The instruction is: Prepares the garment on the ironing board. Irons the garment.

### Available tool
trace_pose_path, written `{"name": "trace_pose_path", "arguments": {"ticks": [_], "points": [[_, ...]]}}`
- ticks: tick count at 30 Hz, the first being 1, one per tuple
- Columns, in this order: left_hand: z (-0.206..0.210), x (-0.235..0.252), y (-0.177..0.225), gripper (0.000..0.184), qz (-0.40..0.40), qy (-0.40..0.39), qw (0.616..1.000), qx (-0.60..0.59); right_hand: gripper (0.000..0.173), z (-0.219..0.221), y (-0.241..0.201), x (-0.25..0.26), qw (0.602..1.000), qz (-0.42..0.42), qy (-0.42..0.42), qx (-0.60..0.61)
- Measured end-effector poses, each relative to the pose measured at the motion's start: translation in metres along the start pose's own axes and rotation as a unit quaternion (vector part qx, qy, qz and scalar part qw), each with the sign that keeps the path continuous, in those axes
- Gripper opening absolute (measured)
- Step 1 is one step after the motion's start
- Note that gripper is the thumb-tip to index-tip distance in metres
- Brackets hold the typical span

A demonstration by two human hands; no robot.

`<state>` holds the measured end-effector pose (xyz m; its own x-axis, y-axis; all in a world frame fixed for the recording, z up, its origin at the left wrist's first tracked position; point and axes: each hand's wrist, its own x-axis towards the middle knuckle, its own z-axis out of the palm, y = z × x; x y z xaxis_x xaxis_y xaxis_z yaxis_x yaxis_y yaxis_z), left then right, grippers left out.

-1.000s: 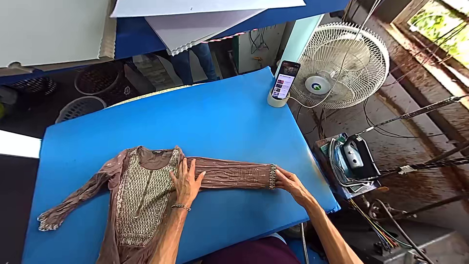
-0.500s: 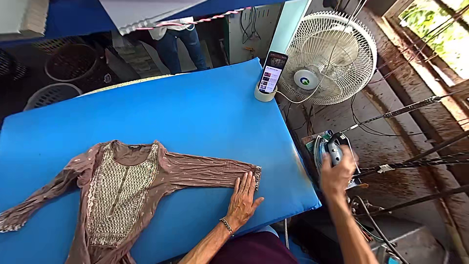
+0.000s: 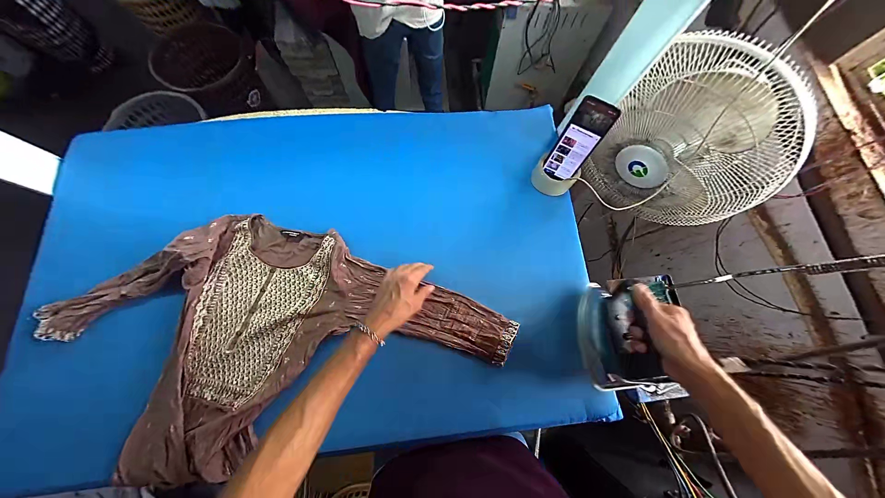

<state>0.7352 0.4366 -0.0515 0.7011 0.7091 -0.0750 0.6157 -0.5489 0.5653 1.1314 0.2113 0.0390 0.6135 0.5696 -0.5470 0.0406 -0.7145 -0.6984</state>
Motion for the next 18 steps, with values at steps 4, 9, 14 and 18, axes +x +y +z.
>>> {"name": "trace_pose_path", "arguments": {"ticks": [4,9,14,18], "points": [[0.011,0.043,-0.018,0.034,0.069,-0.084,0.993,0.047,0.058,0.077,-0.033,-0.035,0.933,-0.185,-0.227,-0.208],[0.012,0.064,-0.007,0.022,0.106,-0.187,0.977,0.005,0.063,0.109,-0.018,-0.048,0.853,-0.217,-0.266,-0.394],[0.0,0.067,-0.016,0.029,0.07,-0.262,0.96,-0.075,0.068,0.116,-0.006,-0.053,0.858,-0.225,-0.211,-0.411],[-0.038,0.063,-0.067,0.047,0.11,-0.323,0.938,-0.063,0.066,0.174,-0.044,-0.041,0.825,-0.306,-0.23,-0.416]]}}
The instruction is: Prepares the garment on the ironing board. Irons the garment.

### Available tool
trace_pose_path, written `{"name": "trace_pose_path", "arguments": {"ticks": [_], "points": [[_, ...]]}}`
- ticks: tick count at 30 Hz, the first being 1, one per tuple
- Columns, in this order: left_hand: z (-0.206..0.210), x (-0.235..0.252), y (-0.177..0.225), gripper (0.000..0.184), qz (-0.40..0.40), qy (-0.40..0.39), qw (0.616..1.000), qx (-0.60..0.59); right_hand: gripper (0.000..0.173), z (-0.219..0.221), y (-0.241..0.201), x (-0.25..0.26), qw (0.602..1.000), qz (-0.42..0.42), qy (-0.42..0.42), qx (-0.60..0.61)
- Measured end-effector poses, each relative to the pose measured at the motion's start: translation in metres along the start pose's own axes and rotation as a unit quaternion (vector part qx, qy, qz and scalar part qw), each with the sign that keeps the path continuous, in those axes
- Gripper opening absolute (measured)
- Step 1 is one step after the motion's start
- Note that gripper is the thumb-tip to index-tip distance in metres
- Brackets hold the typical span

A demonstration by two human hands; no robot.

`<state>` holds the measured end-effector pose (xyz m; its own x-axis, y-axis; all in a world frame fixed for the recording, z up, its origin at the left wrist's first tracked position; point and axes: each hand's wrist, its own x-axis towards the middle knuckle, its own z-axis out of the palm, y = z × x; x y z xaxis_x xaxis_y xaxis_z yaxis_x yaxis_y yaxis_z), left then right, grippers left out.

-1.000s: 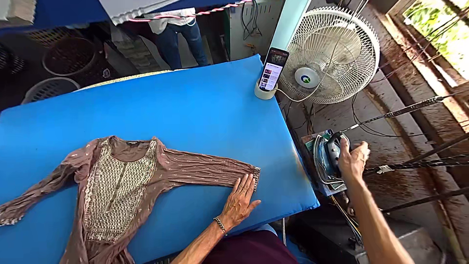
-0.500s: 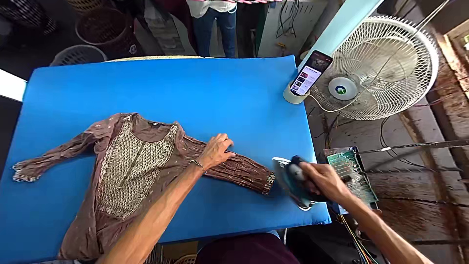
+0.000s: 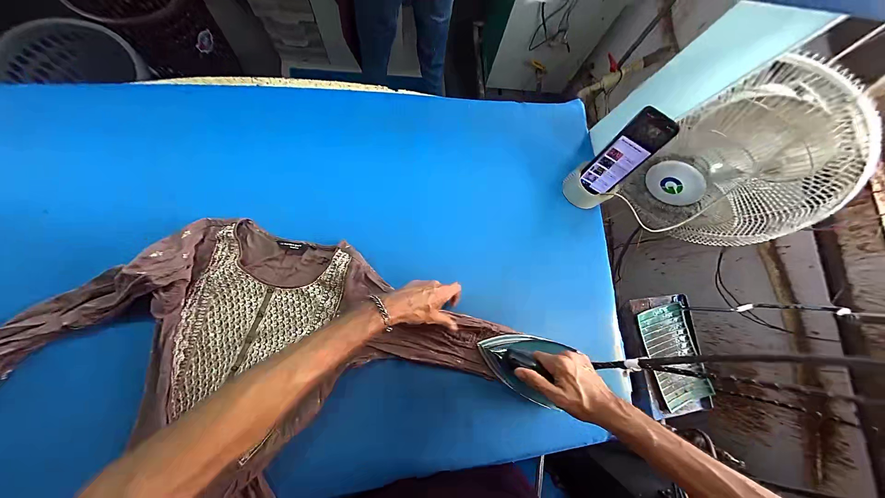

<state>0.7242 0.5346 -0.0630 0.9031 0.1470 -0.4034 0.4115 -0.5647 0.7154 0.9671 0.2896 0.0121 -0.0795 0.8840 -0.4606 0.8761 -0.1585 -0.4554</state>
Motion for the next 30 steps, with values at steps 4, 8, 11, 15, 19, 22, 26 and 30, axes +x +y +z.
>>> {"name": "trace_pose_path", "arguments": {"ticks": [4,8,11,15,19,22,26,30], "points": [[-0.072,-0.076,-0.085,0.022,-0.096,-0.032,0.993,0.056,0.064,0.0,-0.067,0.091,0.995,-0.092,-0.005,-0.043],[-0.119,-0.137,-0.125,0.017,-0.144,0.123,0.981,0.05,0.067,-0.011,-0.166,0.206,0.991,-0.129,-0.015,-0.038],[-0.122,-0.164,-0.118,0.015,-0.212,0.309,0.926,0.045,0.071,-0.02,-0.218,0.267,0.993,-0.112,-0.02,-0.022],[-0.079,-0.145,-0.058,0.031,-0.2,0.466,0.858,0.078,0.07,-0.019,-0.195,0.236,0.996,-0.087,-0.013,-0.009],[0.026,-0.1,-0.013,0.049,-0.179,0.383,0.904,0.064,0.064,-0.007,-0.091,0.108,0.998,0.031,0.045,0.034],[0.069,-0.091,-0.059,0.068,-0.199,0.368,0.892,0.169,0.067,0.005,-0.012,0.033,0.978,0.136,0.109,0.111],[0.07,-0.096,-0.067,0.069,-0.174,0.387,0.888,0.179,0.063,0.007,0.012,0.005,0.99,0.068,0.087,0.091],[0.099,-0.138,-0.026,0.109,-0.181,0.396,0.887,0.151,0.067,0.004,-0.064,0.072,0.997,-0.072,0.002,-0.037]]}}
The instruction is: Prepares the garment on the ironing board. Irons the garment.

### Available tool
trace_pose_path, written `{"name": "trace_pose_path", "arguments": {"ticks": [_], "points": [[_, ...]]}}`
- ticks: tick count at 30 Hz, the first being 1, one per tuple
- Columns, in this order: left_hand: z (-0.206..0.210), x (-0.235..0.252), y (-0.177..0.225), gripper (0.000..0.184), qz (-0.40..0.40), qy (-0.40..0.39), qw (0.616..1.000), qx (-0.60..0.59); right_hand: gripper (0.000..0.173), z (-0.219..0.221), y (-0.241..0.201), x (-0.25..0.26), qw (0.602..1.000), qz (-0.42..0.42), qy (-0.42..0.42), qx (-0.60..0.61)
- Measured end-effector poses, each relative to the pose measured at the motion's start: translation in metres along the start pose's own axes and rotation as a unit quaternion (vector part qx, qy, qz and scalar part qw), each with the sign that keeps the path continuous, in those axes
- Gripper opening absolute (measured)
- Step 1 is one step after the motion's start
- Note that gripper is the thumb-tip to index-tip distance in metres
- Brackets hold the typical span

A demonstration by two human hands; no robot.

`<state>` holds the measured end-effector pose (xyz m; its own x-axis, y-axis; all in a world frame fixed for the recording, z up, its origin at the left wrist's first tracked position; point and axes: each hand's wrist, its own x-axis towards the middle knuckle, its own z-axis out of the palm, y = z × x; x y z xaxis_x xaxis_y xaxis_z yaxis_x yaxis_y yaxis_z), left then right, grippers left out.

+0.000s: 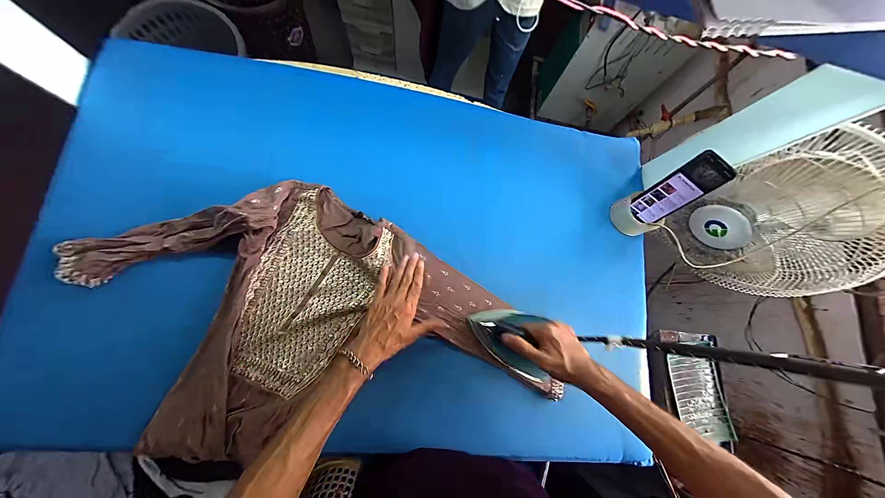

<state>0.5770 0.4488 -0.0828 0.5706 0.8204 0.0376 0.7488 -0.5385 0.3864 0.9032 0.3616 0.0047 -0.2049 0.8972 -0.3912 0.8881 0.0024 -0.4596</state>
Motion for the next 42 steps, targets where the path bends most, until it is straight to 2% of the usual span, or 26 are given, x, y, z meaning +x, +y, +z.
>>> {"name": "trace_pose_path", "arguments": {"ticks": [1,4,7,9,11,14,16,19,21,24,28,31,33,34,35,37,38,39,42], "points": [[-0.003,-0.021,-0.003,0.117,-0.017,-0.012,1.0,0.001,0.068,-0.001,-0.023,0.03,1.0,-0.021,-0.015,-0.006],[-0.008,-0.065,-0.03,0.1,-0.068,-0.026,0.997,0.033,0.073,-0.008,-0.086,0.115,0.995,-0.067,-0.074,-0.016],[-0.014,-0.07,-0.044,0.097,-0.064,-0.03,0.997,0.026,0.072,-0.012,-0.11,0.142,0.983,-0.134,-0.125,-0.033],[-0.019,-0.068,-0.045,0.104,-0.064,-0.051,0.997,0.008,0.068,-0.008,-0.091,0.112,0.971,-0.18,-0.151,-0.046],[-0.02,-0.068,-0.046,0.108,-0.063,-0.061,0.996,-0.001,0.065,-0.002,-0.051,0.055,0.966,-0.192,-0.168,-0.051],[-0.015,-0.062,-0.038,0.094,-0.089,-0.02,0.996,-0.005,0.063,-0.002,0.018,-0.036,0.977,-0.13,-0.165,-0.029],[-0.011,-0.053,-0.024,0.093,-0.111,-0.001,0.994,-0.015,0.066,-0.001,0.053,-0.071,0.993,-0.049,-0.103,0.025],[-0.013,-0.042,-0.027,0.117,-0.079,-0.025,0.996,-0.011,0.063,0.007,0.066,-0.083,0.995,0.053,0.024,0.075],[-0.02,-0.038,-0.041,0.124,-0.059,-0.038,0.997,-0.007,0.062,0.009,0.046,-0.069,0.998,0.026,0.016,0.054],[-0.029,-0.039,-0.056,0.124,-0.067,-0.041,0.997,0.004,0.065,0.019,-0.014,-0.019,0.999,-0.039,-0.019,-0.005],[-0.019,-0.043,-0.056,0.098,-0.125,0.012,0.991,0.044,0.068,0.011,-0.088,0.08,0.995,-0.085,-0.031,-0.033],[-0.021,-0.033,-0.045,0.072,-0.197,0.015,0.978,0.063,0.074,-0.008,-0.101,0.131,1.0,-0.013,-0.01,-0.002],[-0.033,-0.017,-0.034,0.049,-0.211,0.039,0.975,0.051,0.074,-0.009,-0.098,0.134,0.999,0.02,-0.007,0.025],[-0.043,-0.004,-0.03,0.041,-0.185,0.047,0.981,0.038,0.072,-0.006,-0.096,0.127,1.0,0.003,-0.02,0.021],[-0.057,0.01,-0.025,0.039,-0.142,0.02,0.989,0.02,0.07,-0.003,-0.095,0.114,0.999,-0.025,-0.043,0.005],[-0.074,0.039,-0.026,0.048,-0.066,-0.118,0.991,0.002,0.066,0.011,-0.101,0.085,0.996,-0.067,-0.059,-0.02],[-0.044,0.047,-0.047,0.048,-0.021,-0.058,0.998,-0.011,0.065,0.02,-0.108,0.075,0.998,-0.05,-0.044,-0.015],[-0.024,0.054,-0.068,0.051,-0.016,-0.028,0.999,-0.016,0.065,0.028,-0.117,0.074,1.0,-0.011,-0.013,0.002],[-0.024,0.061,-0.106,0.054,-0.066,-0.045,0.996,-0.05,0.072,0.027,-0.149,0.12,0.985,0.144,0.064,0.069]]}}
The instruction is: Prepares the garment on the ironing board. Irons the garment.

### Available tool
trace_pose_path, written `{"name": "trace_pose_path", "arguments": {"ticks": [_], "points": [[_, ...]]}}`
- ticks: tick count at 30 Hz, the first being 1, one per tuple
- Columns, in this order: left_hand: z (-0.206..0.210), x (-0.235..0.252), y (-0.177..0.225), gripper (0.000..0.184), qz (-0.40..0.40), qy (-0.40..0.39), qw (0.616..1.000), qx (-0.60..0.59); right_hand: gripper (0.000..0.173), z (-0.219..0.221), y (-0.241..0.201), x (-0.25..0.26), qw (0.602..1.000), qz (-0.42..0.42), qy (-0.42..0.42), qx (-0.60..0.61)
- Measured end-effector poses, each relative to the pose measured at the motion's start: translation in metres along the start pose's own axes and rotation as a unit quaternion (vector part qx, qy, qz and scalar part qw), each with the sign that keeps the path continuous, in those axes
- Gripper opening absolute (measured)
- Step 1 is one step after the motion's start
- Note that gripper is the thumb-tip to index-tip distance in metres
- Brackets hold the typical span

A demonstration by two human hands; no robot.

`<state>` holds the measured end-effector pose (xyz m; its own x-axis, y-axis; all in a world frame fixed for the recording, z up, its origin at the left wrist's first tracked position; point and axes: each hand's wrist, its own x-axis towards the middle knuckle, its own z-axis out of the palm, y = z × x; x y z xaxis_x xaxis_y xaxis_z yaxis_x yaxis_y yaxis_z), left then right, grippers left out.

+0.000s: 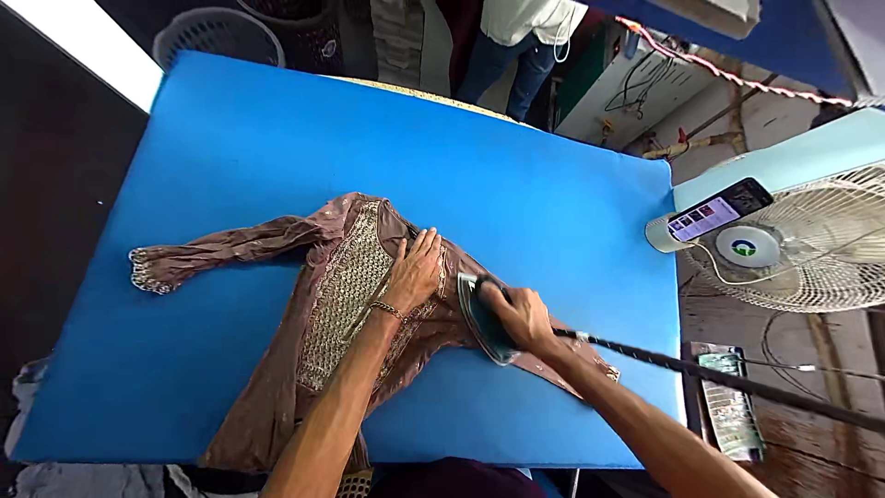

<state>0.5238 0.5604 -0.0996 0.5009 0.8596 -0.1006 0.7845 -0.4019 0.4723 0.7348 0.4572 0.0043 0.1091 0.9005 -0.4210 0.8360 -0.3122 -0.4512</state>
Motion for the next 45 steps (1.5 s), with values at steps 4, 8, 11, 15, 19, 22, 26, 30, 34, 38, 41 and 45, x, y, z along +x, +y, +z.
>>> {"name": "trace_pose_path", "arguments": {"ticks": [4,8,11,15,19,22,26,30,34,38,41,45], "points": [[-0.013,-0.027,0.023,0.053,-0.002,0.103,0.994,-0.04,0.079,-0.01,-0.034,0.063,0.999,0.032,0.032,0.013],[-0.005,-0.103,0.066,0.067,0.051,0.02,0.997,-0.062,0.08,-0.014,0.003,0.028,0.999,0.044,0.032,0.001],[0.02,-0.128,0.049,0.038,0.081,0.012,0.993,-0.089,0.077,-0.016,0.081,-0.04,0.983,0.121,0.102,0.095],[0.033,-0.124,0.034,0.007,0.097,0.057,0.989,-0.1,0.07,-0.022,0.163,-0.105,0.903,0.244,0.222,0.275],[0.03,-0.128,0.033,0.004,0.1,0.064,0.986,-0.116,0.062,-0.022,0.153,-0.109,0.971,0.115,0.117,0.171],[0.024,-0.136,0.03,0.004,0.1,0.062,0.985,-0.128,0.06,-0.011,0.097,-0.08,0.997,-0.08,0.007,-0.013],[0.019,-0.141,0.024,0.006,0.106,0.052,0.982,-0.146,0.062,0.001,0.05,-0.062,0.964,-0.224,-0.11,-0.09],[0.018,-0.147,0.014,0.007,0.104,0.052,0.977,-0.178,0.061,-0.001,0.071,-0.076,0.983,-0.16,-0.07,-0.049],[0.021,-0.15,0.016,0.006,0.088,0.046,0.978,-0.183,0.07,0.017,0.064,-0.076,0.994,0.045,0.055,0.078],[0.02,-0.152,0.02,0.008,0.072,0.036,0.981,-0.177,0.073,0.014,0.0,-0.032,0.999,0.035,0.031,0.026],[0.017,-0.149,0.023,0.01,0.066,0.028,0.984,-0.163,0.076,0.004,-0.018,0.004,0.995,0.069,0.058,0.049],[-0.005,-0.14,0.037,0.019,0.023,-0.048,0.989,-0.141,0.078,-0.012,0.034,-0.03,0.984,0.137,0.092,0.067]]}}
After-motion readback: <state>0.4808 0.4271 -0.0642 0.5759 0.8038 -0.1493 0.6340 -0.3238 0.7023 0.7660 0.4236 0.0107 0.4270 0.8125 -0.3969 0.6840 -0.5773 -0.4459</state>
